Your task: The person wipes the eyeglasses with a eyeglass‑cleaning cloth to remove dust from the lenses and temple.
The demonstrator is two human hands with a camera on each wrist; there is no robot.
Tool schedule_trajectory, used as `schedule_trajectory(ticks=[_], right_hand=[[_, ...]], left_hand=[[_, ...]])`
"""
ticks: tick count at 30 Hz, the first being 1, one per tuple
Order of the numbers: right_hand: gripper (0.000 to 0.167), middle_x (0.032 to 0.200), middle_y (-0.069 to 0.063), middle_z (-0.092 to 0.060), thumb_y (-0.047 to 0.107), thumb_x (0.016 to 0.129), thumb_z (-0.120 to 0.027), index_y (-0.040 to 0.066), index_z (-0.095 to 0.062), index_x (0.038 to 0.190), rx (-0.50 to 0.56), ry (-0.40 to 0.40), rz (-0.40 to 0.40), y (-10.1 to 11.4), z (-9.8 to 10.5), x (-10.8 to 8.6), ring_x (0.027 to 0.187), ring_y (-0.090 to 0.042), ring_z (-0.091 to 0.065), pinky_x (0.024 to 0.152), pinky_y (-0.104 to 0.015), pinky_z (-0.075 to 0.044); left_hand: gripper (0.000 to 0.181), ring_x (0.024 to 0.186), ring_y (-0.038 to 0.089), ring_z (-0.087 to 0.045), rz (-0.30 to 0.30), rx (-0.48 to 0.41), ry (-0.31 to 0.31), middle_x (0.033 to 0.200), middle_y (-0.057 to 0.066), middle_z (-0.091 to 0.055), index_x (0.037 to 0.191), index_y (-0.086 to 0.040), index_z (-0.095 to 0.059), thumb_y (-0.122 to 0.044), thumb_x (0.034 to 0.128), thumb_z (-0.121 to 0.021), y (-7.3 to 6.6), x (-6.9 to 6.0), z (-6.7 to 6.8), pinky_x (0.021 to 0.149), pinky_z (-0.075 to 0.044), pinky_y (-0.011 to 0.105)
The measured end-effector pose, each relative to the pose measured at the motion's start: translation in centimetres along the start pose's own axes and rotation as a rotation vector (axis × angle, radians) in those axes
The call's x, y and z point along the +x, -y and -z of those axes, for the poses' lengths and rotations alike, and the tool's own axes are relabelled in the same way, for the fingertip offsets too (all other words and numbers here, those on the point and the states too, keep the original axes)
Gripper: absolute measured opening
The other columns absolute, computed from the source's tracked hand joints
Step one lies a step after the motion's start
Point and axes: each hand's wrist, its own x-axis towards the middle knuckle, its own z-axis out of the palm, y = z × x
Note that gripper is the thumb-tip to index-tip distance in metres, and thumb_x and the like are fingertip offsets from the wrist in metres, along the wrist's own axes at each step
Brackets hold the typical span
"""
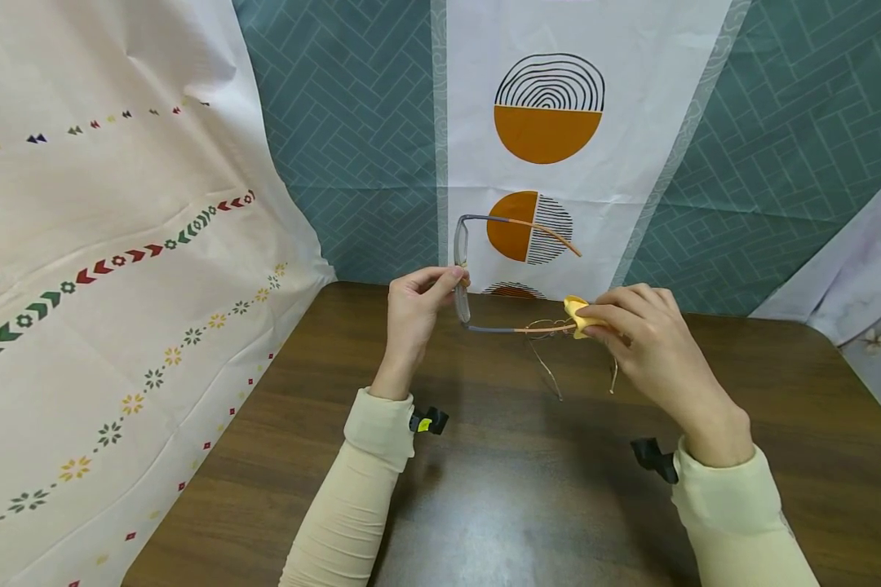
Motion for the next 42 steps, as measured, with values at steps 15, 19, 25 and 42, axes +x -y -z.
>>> schedule_trajectory(ticks=[15,19,25,42], right_hand=[[0.040,0.096,-0.007,-0.074,-0.014,0.067,-0.088,0.005,-0.079,0.102,0.100,-0.047,-0.039,0.8,1.6,0.1,0.088,-0.021,-0.057,0.083,-0.035,-0.038],[0.041,0.095,-0.006,-0.073,-0.016,0.069,-0.085,0.003,-0.078,0.104,0.127,-0.067,-0.089,0.5,1.8,0.0,0.088,-0.016,-0.054,0.080,-0.024,-0.039],[0.038,0.095,-0.008,-0.074,-0.017,0.073,-0.083,0.001,-0.077,0.105,0.154,-0.136,-0.123,0.2,0.5,0.0,0.089,-0.018,-0.056,0.079,-0.017,-0.040],[0.031,0.103,-0.015,-0.075,-0.009,0.082,-0.081,0.000,-0.076,0.111,0.119,-0.398,0.003,1.5,-5.4,0.3,0.091,-0.037,-0.065,0.079,-0.046,-0.041]], left_hand=[[0.023,0.087,0.019,-0.074,0.012,-0.128,0.037,0.096,0.011,-0.076,0.104,0.015,-0.072,-0.008,0.1018,-0.068,0.2,0.2,0.2,0.086,-0.062,0.037],[0.023,0.085,0.020,-0.073,0.012,-0.135,0.047,0.092,0.006,-0.075,0.104,0.014,-0.072,-0.008,0.1021,-0.067,0.2,0.2,0.1,0.085,-0.062,0.036],[0.023,0.080,0.021,-0.072,0.032,-0.168,0.078,0.089,0.007,-0.074,0.102,0.014,-0.071,-0.008,0.1028,-0.066,0.3,-0.1,-0.5,0.079,-0.062,0.031],[0.023,0.080,0.018,-0.075,0.128,-0.188,0.272,0.091,0.010,-0.074,0.100,0.012,-0.070,-0.009,0.1049,-0.061,0.7,-1.2,-2.9,0.080,-0.063,0.039]])
